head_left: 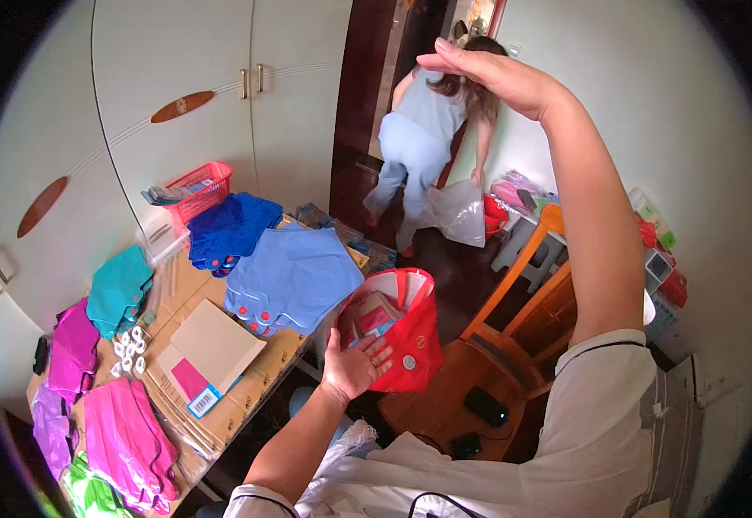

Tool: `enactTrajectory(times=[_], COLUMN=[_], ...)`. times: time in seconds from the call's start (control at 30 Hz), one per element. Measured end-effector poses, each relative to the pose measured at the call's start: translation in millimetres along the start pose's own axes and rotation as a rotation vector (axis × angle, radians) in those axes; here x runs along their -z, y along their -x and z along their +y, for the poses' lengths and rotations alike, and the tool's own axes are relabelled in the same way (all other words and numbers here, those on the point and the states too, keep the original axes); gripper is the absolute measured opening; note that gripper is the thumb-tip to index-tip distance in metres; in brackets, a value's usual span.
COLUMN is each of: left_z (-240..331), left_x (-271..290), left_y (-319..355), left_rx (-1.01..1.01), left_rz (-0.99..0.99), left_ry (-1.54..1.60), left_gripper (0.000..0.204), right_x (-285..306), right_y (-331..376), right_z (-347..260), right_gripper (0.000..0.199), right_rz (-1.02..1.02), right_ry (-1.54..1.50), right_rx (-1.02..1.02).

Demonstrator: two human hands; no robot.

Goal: Attaching strings to foil balloons and organizing them on a table.

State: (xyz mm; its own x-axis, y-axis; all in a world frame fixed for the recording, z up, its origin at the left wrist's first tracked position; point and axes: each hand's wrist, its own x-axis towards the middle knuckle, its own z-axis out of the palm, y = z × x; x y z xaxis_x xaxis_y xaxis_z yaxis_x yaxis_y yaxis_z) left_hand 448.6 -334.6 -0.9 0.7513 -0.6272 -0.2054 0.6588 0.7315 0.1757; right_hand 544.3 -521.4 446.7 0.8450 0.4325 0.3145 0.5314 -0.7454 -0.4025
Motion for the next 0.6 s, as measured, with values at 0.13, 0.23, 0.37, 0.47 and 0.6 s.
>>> enactTrajectory(times=[0.13, 0.23, 0.37, 0.47, 0.6], left_z=[-2.4, -3.0, -4.1, -5.5, -5.7], left_x=[11.3, 15.2, 14.4, 17.8, 16.8], left_y=[-2.2, -2.1, -2.6, -2.8, 0.7], left_rx=[0.030, 0.038, 0.039, 0.049, 0.037], left_rz=[-0.011, -0.008, -0.002, 0.017, 0.054], left_ry=[-0.012, -0.022, -0.046, -0.048, -0.035], left_gripper=[0.104, 0.104, 0.105, 0.105, 0.104], right_x=[3.7, 5.1, 7.6, 11.6, 11.0], right_y=[-0.2, -0.2, -2.3, -3.5, -5.3], right_z=[-3.7, -8.1, -9.6, -13.6, -13.8], right_gripper=[0.078, 0.077, 0.075, 0.074, 0.075], right_rz=[0.004, 0.002, 0.029, 0.002, 0.045], right_ry=[-0.020, -0.040, 0.009, -0.010, 0.057], right_rx=[0.054, 0.087, 0.088, 0.064, 0.088])
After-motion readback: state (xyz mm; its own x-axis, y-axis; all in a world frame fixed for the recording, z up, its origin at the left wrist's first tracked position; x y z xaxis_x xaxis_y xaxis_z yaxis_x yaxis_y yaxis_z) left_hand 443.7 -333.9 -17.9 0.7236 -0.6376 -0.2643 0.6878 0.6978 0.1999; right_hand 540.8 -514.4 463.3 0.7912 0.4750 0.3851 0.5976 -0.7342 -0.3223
